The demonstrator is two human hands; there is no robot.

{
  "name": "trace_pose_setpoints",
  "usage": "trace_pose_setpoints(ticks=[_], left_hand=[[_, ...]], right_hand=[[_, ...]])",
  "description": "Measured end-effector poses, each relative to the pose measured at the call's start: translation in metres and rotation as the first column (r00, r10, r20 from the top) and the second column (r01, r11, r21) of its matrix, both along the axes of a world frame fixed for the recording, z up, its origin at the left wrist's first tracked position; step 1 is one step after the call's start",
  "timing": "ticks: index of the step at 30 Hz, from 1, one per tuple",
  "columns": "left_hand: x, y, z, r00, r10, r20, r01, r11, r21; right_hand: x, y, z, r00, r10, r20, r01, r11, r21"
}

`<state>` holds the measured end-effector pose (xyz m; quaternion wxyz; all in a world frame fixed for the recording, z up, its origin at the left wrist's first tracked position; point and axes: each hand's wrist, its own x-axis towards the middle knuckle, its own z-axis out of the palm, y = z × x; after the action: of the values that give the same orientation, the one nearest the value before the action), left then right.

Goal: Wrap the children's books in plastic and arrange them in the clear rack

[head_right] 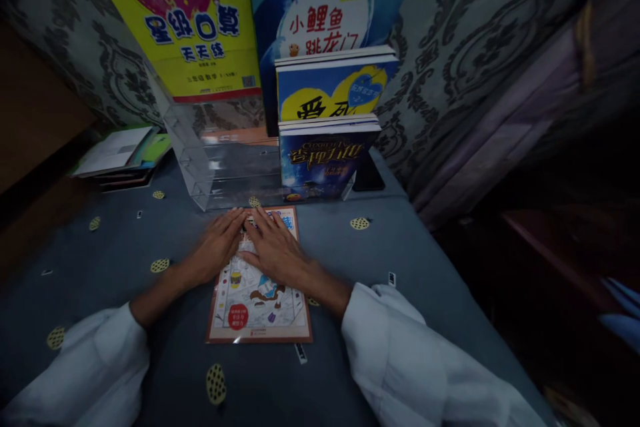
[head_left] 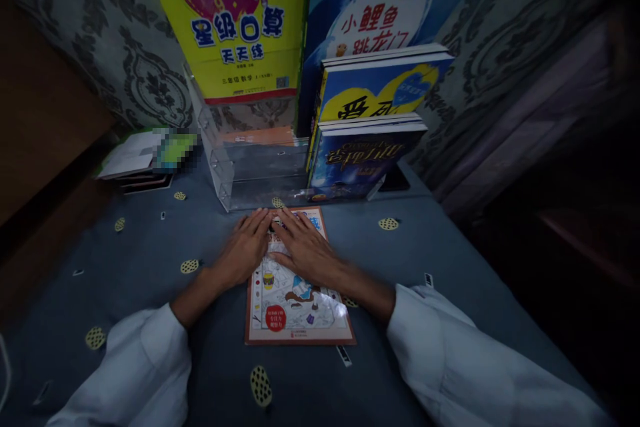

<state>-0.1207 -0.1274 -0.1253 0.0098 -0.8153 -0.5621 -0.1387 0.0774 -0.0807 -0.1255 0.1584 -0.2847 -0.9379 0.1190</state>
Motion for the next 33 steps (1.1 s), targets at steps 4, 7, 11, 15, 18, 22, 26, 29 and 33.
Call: trace_pose_setpoints(ticks=[4, 7, 11, 15, 18, 22, 26, 29, 33], left_hand=[[0.002, 0.003, 0.003, 1.0, -0.007, -0.017, 0.007, 1.0, 0.025], [0.008, 0.007, 0.017, 0.995, -0.002, -0.101, 0.002, 1.0, 0.002], [0.025, 0.016, 0.042, 0.965, 0.014, -0.263, -0.041, 0.994, -0.097], [0.044, 0.02, 0.053, 0.918, 0.069, -0.391, -0.13, 0.982, -0.133], [0.05, 0.017, 0.05, 0.907, 0.121, -0.403, -0.169, 0.982, -0.086], [0.047, 0.014, 0.041, 0.921, 0.134, -0.366, -0.16, 0.986, -0.043], [0.039, 0.017, 0.028, 0.952, 0.045, -0.302, -0.04, 0.999, 0.023], [0.033, 0.02, 0.018, 0.966, -0.052, -0.253, 0.073, 0.995, 0.072], [0.031, 0.022, 0.015, 0.971, -0.058, -0.23, 0.076, 0.995, 0.07]], right_hand=[[-0.001, -0.001, 0.004, 1.0, 0.0, 0.015, 0.001, 1.0, -0.022], [0.0, 0.002, 0.007, 1.0, 0.022, 0.011, -0.021, 0.997, -0.069], [0.007, 0.01, 0.01, 0.997, 0.078, -0.03, -0.081, 0.988, -0.134], [0.019, 0.012, 0.006, 0.996, 0.035, -0.085, -0.044, 0.994, -0.099], [0.026, 0.01, 0.0, 0.994, -0.01, -0.11, 0.003, 0.998, -0.064], [0.03, 0.009, -0.004, 0.992, -0.029, -0.123, 0.024, 0.999, -0.044], [0.03, 0.007, -0.003, 0.987, -0.103, -0.123, 0.102, 0.995, -0.013], [0.031, 0.005, -0.001, 0.964, -0.235, -0.127, 0.24, 0.97, 0.031], [0.033, 0.007, -0.001, 0.953, -0.278, -0.122, 0.286, 0.957, 0.051]])
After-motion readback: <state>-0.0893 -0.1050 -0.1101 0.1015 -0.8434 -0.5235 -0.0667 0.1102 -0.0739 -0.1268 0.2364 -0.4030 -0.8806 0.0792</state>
